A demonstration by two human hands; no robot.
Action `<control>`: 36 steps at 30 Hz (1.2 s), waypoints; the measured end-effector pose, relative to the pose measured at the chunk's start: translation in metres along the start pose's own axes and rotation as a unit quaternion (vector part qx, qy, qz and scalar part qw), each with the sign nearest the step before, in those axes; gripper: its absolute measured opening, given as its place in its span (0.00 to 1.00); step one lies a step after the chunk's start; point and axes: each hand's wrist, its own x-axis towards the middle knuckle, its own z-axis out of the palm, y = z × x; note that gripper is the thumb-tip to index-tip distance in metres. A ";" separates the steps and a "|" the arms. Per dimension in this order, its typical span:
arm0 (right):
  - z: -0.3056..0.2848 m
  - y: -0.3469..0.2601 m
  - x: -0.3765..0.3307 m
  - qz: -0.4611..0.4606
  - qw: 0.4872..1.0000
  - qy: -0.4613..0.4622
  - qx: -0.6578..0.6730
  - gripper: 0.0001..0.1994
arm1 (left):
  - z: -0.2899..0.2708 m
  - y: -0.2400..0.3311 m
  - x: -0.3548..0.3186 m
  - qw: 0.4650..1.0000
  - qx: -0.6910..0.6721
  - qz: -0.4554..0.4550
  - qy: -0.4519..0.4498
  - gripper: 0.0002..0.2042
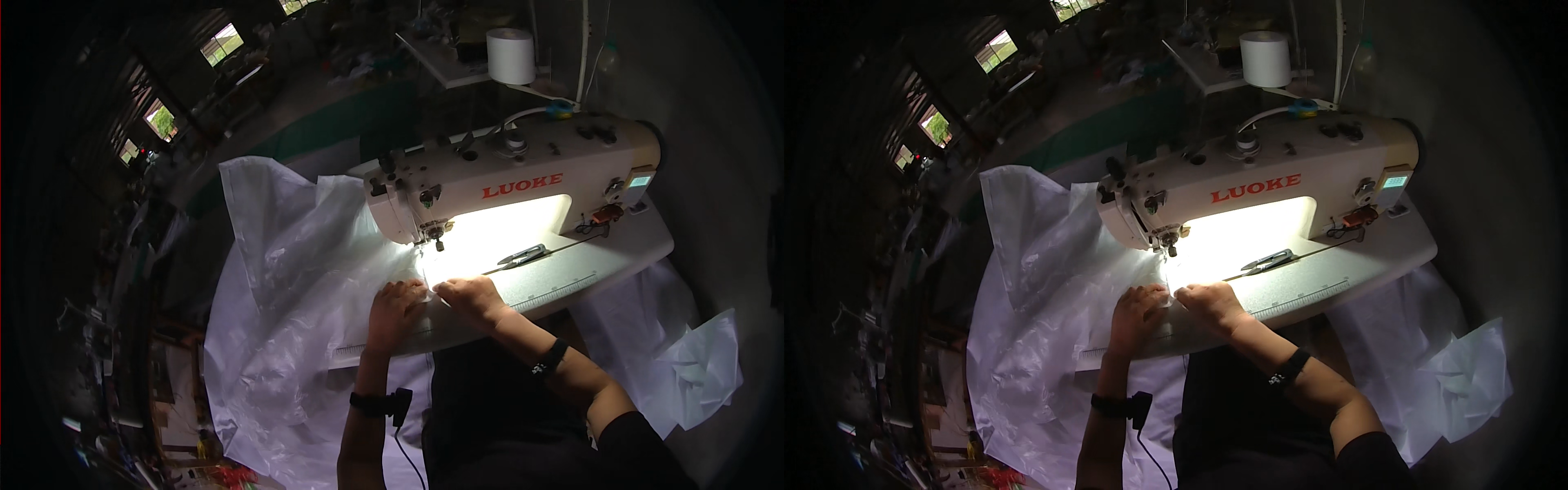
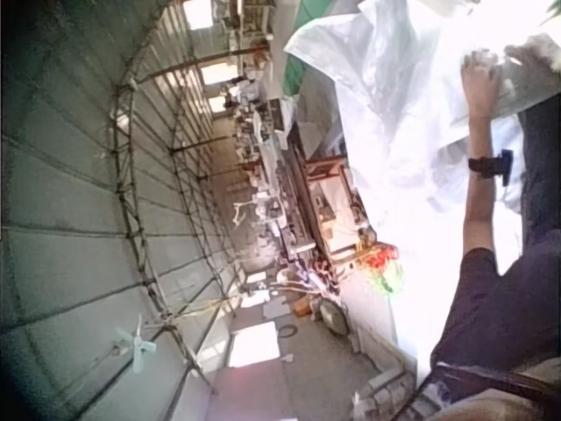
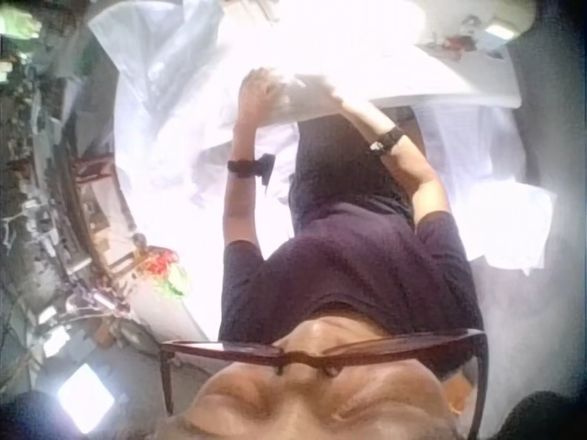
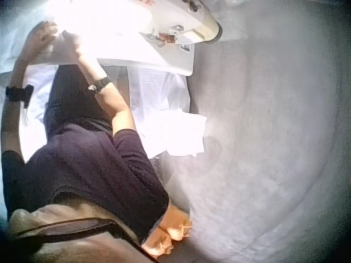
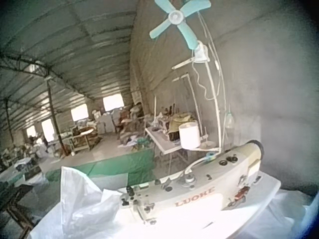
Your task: Using an industrial sewing machine to stitch together large sheets of white plastic.
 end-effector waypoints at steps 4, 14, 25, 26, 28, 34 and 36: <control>0.001 0.009 0.005 0.001 1.000 0.000 0.018 0.01 | 0.003 0.007 0.008 0.998 -0.019 -0.052 -0.032 0.06; -0.001 0.016 0.024 0.026 0.998 -0.042 0.033 0.06 | 0.006 0.005 0.016 0.976 -0.138 -0.164 -0.027 0.09; 0.000 0.025 0.044 0.131 0.984 -0.117 0.037 0.12 | 0.034 -0.026 0.027 0.987 -0.129 -0.082 0.047 0.11; -0.004 0.024 0.043 0.115 0.986 -0.106 0.057 0.12 | 0.036 -0.033 0.028 0.985 -0.144 -0.096 0.025 0.11; -0.005 0.027 0.043 0.097 0.988 -0.094 0.077 0.12 | 0.043 -0.044 0.027 0.979 -0.176 -0.094 0.033 0.10; 0.015 0.032 0.049 0.128 0.989 -0.065 -0.030 0.10 | 0.051 -0.049 0.031 0.983 -0.169 -0.052 0.053 0.09; 0.021 0.034 0.049 0.123 0.992 -0.005 -0.029 0.10 | 0.049 -0.045 0.032 0.987 -0.142 -0.010 0.072 0.08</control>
